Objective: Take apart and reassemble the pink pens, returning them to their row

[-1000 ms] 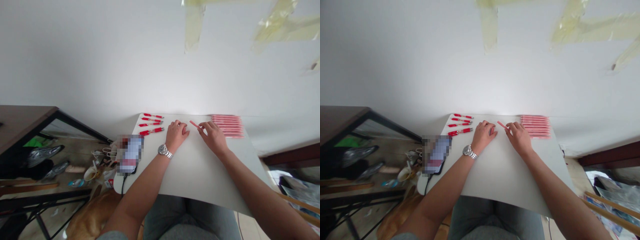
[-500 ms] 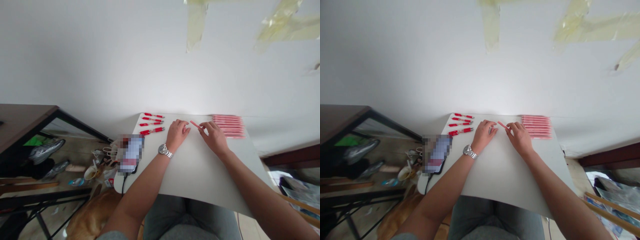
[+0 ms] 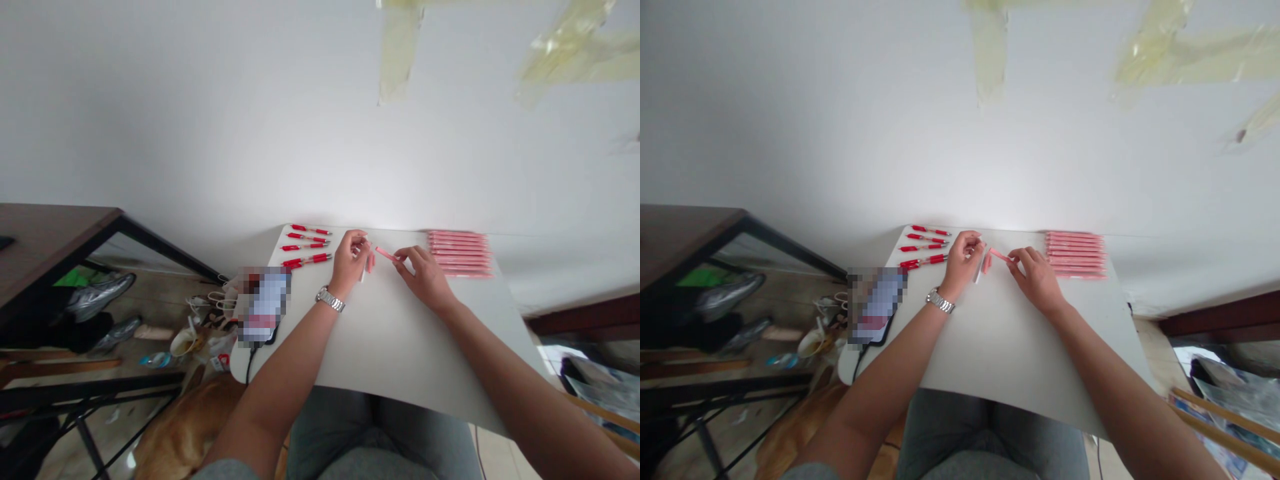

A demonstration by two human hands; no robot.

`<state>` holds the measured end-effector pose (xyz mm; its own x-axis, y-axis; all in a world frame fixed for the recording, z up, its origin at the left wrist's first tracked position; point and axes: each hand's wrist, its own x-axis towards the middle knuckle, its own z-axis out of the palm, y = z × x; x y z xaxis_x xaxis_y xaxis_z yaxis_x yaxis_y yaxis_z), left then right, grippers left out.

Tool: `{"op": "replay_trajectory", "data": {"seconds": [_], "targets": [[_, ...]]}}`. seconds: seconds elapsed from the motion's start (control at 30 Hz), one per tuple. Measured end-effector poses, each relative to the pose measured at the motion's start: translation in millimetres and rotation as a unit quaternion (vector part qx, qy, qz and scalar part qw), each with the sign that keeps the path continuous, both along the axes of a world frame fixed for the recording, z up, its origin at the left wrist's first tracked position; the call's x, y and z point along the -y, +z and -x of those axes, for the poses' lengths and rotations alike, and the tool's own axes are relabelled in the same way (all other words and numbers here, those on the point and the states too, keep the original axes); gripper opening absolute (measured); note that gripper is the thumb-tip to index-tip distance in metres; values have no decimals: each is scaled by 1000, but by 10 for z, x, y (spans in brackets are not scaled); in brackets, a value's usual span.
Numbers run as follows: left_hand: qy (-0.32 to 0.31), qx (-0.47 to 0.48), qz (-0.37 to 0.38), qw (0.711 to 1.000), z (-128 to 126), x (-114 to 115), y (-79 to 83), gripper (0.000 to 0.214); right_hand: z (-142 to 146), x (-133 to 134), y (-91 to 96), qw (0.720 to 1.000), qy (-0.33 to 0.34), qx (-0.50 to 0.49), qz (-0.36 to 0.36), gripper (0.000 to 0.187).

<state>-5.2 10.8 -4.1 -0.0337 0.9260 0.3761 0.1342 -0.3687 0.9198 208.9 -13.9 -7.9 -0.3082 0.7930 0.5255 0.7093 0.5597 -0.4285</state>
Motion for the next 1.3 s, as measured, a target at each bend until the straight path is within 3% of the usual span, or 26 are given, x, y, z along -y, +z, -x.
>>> {"op": "replay_trajectory", "data": {"seconds": [0.27, 0.7, 1.3], "targets": [[-49, 74, 52, 995, 0, -9, -7, 30, -2, 1, 3, 1000, -7, -6, 7, 14], [-111, 67, 41, 991, -10, 32, 57, 27, 6, 15, 30, 1000, -13, -7, 11, 15], [-109, 25, 32, 993, 6, 73, 89, 27, 1, 14, 28, 1000, -21, -13, 7, 15]]}}
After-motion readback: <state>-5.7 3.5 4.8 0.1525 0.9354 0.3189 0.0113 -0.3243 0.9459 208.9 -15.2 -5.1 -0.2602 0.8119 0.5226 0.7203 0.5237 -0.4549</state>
